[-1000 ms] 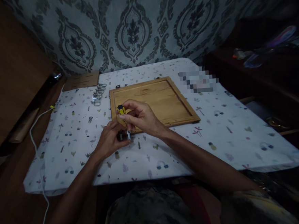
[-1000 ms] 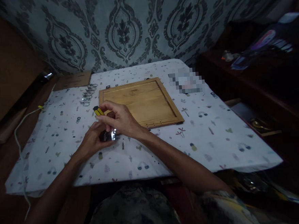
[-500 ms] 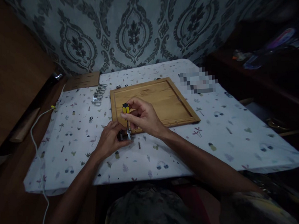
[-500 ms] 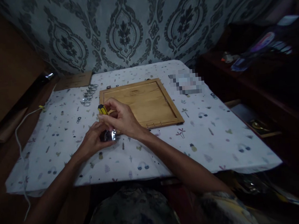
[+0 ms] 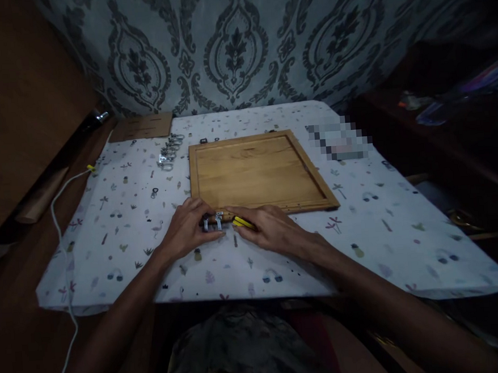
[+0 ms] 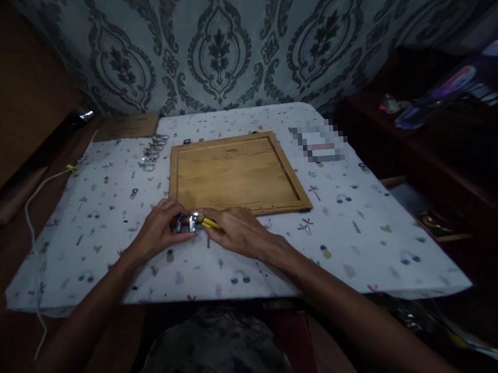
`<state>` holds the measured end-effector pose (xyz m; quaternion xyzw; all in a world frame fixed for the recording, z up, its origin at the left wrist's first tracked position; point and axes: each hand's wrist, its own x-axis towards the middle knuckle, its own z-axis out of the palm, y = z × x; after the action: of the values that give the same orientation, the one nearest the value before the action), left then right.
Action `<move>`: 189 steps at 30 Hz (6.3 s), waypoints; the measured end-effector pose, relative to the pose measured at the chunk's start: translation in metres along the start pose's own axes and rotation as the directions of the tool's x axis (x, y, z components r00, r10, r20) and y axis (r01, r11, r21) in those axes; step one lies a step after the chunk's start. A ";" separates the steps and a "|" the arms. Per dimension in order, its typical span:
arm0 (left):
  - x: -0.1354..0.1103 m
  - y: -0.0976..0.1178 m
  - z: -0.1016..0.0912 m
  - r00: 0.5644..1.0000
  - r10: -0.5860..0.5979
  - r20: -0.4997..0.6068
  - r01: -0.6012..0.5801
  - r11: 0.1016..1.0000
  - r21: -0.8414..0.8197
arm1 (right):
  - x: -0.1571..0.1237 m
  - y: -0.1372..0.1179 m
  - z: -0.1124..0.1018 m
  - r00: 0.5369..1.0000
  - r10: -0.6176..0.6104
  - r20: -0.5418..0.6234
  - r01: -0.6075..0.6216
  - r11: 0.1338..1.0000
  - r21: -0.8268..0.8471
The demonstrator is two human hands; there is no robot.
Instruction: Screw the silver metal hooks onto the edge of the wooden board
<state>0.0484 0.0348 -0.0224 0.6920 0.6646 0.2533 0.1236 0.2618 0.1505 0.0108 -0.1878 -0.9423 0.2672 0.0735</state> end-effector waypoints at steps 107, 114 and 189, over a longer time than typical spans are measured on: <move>0.002 0.006 -0.004 0.998 -0.048 0.032 0.047 0.999 0.019 | 0.033 -0.013 0.008 0.842 0.078 -0.534 0.294 0.763 0.575; 0.002 0.007 -0.003 0.998 -0.050 0.026 0.049 0.998 0.030 | 0.034 -0.017 -0.004 0.906 -0.001 -0.424 0.284 0.742 0.607; 0.003 -0.002 0.001 1.000 -0.022 -0.022 0.021 0.999 -0.028 | 0.056 -0.026 0.018 0.845 0.072 -0.530 0.358 0.660 0.660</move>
<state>0.0476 0.0378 -0.0237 0.6801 0.6697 0.2691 0.1286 0.1983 0.1433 0.0114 -0.1276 -0.7090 0.5575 0.4127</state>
